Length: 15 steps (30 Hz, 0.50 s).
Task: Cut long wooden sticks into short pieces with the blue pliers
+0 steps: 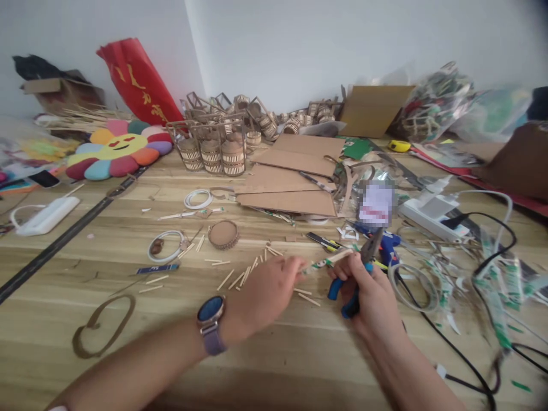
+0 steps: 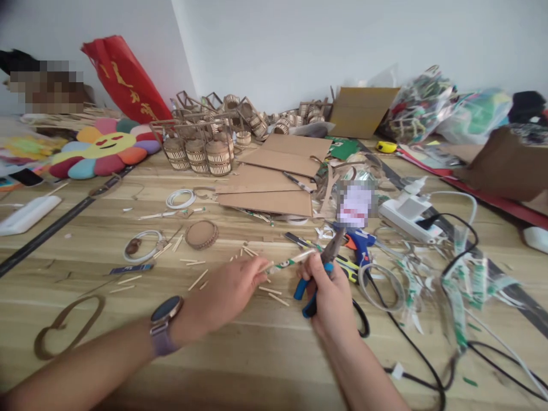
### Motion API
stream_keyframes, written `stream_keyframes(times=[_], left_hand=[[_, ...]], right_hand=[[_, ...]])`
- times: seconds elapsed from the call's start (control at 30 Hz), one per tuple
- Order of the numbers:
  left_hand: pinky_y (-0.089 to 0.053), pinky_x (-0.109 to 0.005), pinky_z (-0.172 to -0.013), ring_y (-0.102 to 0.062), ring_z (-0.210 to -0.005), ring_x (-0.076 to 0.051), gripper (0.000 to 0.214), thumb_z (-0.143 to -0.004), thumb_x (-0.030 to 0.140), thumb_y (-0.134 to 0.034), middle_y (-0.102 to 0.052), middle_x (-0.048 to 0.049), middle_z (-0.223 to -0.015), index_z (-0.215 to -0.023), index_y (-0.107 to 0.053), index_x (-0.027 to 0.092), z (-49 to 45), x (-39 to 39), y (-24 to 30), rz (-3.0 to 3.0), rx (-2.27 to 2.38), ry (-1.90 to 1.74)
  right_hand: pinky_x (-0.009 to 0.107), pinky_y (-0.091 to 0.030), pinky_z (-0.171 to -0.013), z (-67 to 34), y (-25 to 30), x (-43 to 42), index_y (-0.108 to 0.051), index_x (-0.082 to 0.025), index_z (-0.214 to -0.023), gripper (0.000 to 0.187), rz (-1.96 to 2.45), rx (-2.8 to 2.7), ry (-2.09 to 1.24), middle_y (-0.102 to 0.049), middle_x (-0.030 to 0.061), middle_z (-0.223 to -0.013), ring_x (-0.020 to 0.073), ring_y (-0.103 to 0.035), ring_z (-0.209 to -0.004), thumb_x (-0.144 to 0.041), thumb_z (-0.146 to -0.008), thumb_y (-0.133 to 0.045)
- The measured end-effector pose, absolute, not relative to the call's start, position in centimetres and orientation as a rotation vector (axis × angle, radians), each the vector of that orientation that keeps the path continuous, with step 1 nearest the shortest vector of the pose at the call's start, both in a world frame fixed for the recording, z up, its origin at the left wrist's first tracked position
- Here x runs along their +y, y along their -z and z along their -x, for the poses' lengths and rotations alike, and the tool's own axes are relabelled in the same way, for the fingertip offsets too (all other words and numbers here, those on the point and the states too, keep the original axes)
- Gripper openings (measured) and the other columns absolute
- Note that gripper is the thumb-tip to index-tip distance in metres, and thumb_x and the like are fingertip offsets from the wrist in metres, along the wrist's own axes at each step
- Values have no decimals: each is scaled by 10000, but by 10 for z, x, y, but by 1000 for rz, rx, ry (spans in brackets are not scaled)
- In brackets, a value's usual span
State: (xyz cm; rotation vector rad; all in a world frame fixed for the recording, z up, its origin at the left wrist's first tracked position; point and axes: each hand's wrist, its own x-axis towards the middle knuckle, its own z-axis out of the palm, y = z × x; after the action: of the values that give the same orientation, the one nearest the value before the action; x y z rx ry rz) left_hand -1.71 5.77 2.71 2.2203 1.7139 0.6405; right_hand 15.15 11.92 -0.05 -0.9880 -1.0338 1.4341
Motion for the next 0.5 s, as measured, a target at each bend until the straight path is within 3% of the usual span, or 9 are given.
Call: stream_keyframes(times=[0.13,0.27,0.5], left_hand=[[-390,-235,-635,-595,-755,-163,202,-946,254,-421,-662,-29,-814,-888,-604,191,6,37,-29,-1913,1603,-605],[-280,-223,-506,-502,-546,-115,337,-930,333,-428,-542,27,-564,-648,-535,184,11,24,-30,-1647,1540,-558],[-266,-223,-522,-465,-575,-111,372,-944,403,-366,-507,28,-598,-692,-529,184,5,6,-8,-1572,1485,-698]], right_hand=[[163,-383,-432,-152,-4,122,-522,-184,-647,364,981,-911,-1460,-452,-65,-572,76,-439,-517,-422,-641,-798],[140,-399,-395,-158,-12,129,-541,-192,-680,366,1005,-780,-1428,-466,-79,-577,62,-425,-483,-398,-591,-829],[142,-367,-364,-160,-10,132,-539,-196,-715,377,1053,-832,-1367,-483,-82,-559,63,-416,-452,-439,-612,-808]])
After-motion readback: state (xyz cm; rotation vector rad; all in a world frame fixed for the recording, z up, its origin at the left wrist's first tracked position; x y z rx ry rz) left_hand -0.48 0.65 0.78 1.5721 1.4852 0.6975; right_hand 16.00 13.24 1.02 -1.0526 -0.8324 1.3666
